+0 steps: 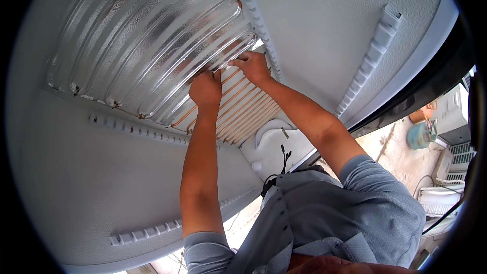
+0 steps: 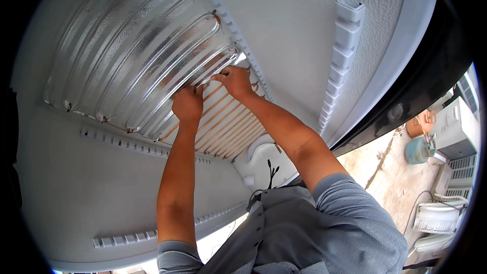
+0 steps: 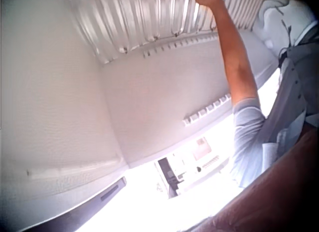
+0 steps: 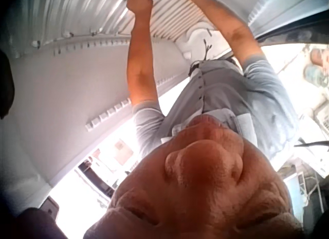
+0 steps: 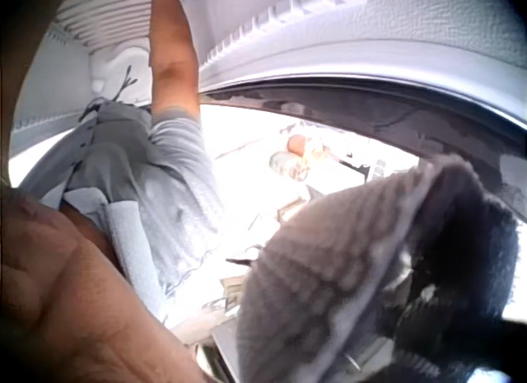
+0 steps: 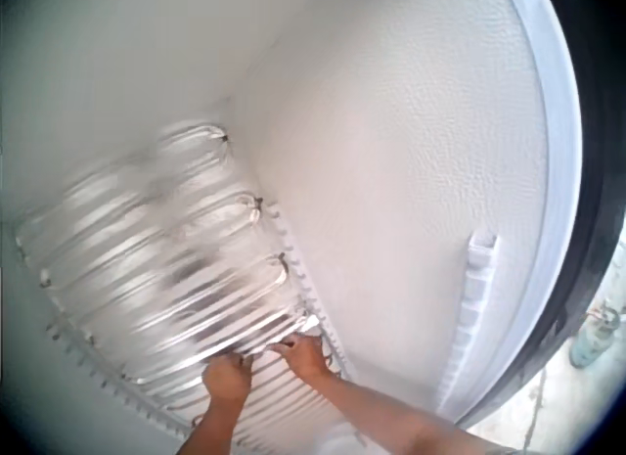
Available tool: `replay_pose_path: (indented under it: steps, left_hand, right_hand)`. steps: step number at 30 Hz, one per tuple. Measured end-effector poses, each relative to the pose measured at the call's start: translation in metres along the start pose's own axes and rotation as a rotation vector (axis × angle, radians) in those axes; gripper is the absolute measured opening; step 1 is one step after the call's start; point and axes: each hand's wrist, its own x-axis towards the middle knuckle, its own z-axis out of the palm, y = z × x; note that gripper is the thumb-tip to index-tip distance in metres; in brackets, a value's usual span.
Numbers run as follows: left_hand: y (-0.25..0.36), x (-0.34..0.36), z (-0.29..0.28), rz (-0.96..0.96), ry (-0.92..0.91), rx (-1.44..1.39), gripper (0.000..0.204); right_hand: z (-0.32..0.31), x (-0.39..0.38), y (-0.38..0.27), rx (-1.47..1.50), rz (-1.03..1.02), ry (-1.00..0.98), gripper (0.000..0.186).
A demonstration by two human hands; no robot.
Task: The person applies strips of reflective insulation tape to the copper coils inside a refrigerator's freezer compartment. They carefully align the tape over the coils, smooth it down with their hands, and wipe the surface with a cloth. The person repeats this process for multiple sections of the coil assembly.
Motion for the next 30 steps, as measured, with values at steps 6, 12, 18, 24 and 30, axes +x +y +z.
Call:
replay_pose_path:
  steps: [6, 12, 18, 24, 30]
  left_hand:
    - [-0.003, -0.001, -0.005, -0.004, -0.065, 0.073, 0.042]
    - [-0.017, -0.008, -0.020, 0.021, -0.032, 0.127, 0.038]
    - [-0.037, -0.032, -0.009, -0.069, 0.051, 0.052, 0.033]
    - [-0.032, -0.115, 0.015, -0.262, 0.135, -0.608, 0.024]
    - [-0.045, -0.311, 0.075, -0.526, -0.227, -0.845, 0.024]
  right_hand:
    - [-0.024, 0.009, 0.013, 0.107, 0.072, 0.076, 0.031]
    - [-0.010, 0.009, 0.037, 0.423, 0.243, 0.239, 0.034]
    - [0.008, 0.000, 0.035, 0.714, 0.509, 0.384, 0.040]
    - [0.026, 0.002, 0.032, 0.381, 0.318, 0.606, 0.032]
    - [0.026, 0.025, 0.061, 0.475, 0.580, 0.653, 0.033]
